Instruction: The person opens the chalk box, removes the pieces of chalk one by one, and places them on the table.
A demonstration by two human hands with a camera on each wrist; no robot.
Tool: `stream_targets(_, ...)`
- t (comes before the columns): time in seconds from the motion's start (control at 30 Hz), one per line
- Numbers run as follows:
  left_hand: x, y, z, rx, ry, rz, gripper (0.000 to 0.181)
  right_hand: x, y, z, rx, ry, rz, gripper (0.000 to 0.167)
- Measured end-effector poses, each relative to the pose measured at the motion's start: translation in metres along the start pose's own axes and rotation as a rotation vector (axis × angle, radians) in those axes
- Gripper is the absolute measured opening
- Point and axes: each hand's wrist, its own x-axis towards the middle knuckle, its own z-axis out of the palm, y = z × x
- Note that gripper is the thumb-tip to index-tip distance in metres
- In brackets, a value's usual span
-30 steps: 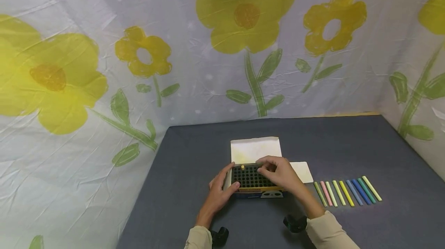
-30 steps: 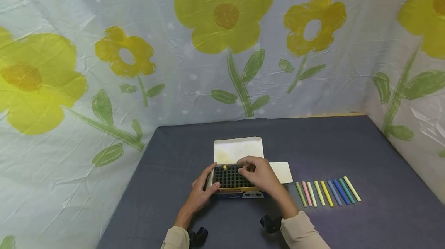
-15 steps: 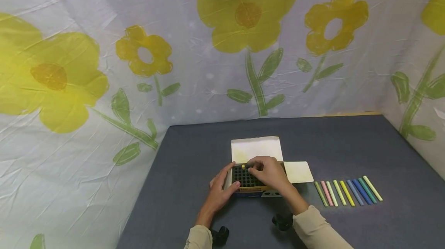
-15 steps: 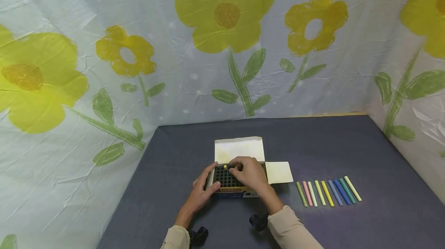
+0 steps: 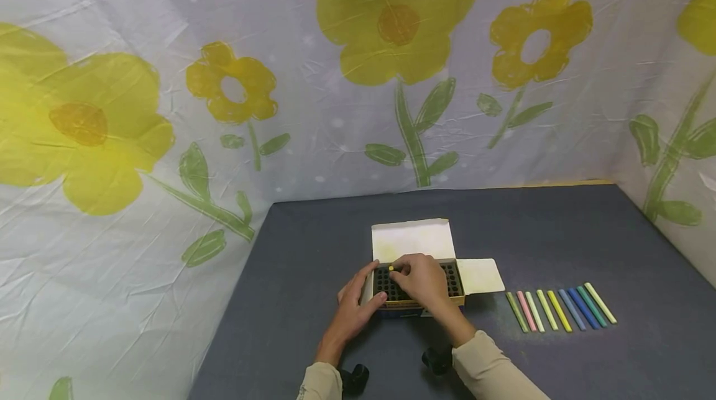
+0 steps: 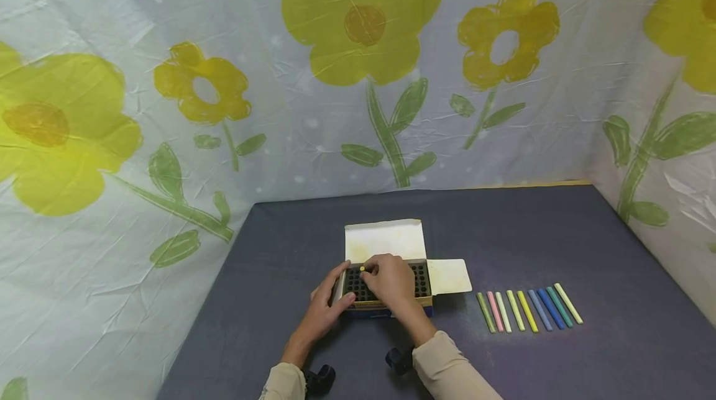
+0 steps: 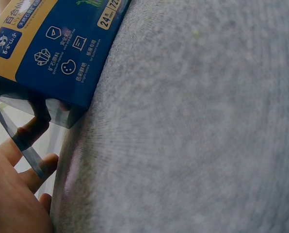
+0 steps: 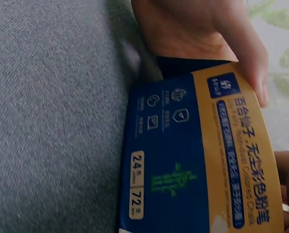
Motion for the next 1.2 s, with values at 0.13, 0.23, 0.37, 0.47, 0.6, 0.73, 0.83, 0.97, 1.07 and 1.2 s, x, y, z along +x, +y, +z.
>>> stream_targets(0.13, 0.0002, 0.0, -0.0005, 0.0, -0.001, 0.001, 0.065, -0.0006, -0.0018, 0.0031, -0.019, 0.021, 0.013, 0.012)
stream_targets(0.23, -0.0003, -0.0005, -0.0004, 0.004, -0.004, -0.002, 0.065, -0.0016, -0.0025, 0.0039, -0.025, 0.034, 0.009, 0.011)
stream_targets(0.37, -0.001, -0.0017, -0.0001, 0.009, -0.003, 0.0, 0.065, -0.0021, -0.002, 0.0041, -0.02, 0.037, 0.005, 0.01)
stream_targets(0.47, -0.0011, -0.0021, -0.0001, 0.007, -0.002, 0.004, 0.064, -0.0023, -0.0019, 0.0032, -0.005, 0.04, 0.0, 0.01)
stream_targets(0.6, -0.0002, -0.0029, -0.0004, 0.005, -0.008, 0.012, 0.064, -0.0015, -0.0018, 0.0014, 0.034, 0.052, -0.008, 0.007)
stream_targets(0.73, 0.0005, -0.0031, -0.0006, 0.007, -0.013, 0.019, 0.064, -0.0006, -0.0015, 0.0004, 0.071, 0.063, -0.029, 0.006)
stream_targets(0.83, 0.0006, -0.002, -0.0007, 0.005, -0.01, 0.014, 0.065, -0.0002, -0.0014, 0.0, 0.095, 0.067, -0.043, 0.007)
stream_targets(0.97, 0.0003, -0.0005, -0.0006, -0.001, -0.005, -0.001, 0.065, 0.0004, -0.001, -0.0001, 0.131, 0.068, -0.05, 0.008)
stream_targets(1.07, -0.0003, 0.0003, -0.0006, -0.004, -0.005, -0.007, 0.065, 0.0005, -0.0011, -0.0005, 0.171, 0.06, -0.046, 0.009)
stream_targets(1.2, -0.0007, 0.0004, -0.0009, -0.01, -0.007, -0.004, 0.065, 0.0009, -0.0016, -0.0021, 0.225, 0.045, -0.045, 0.011)
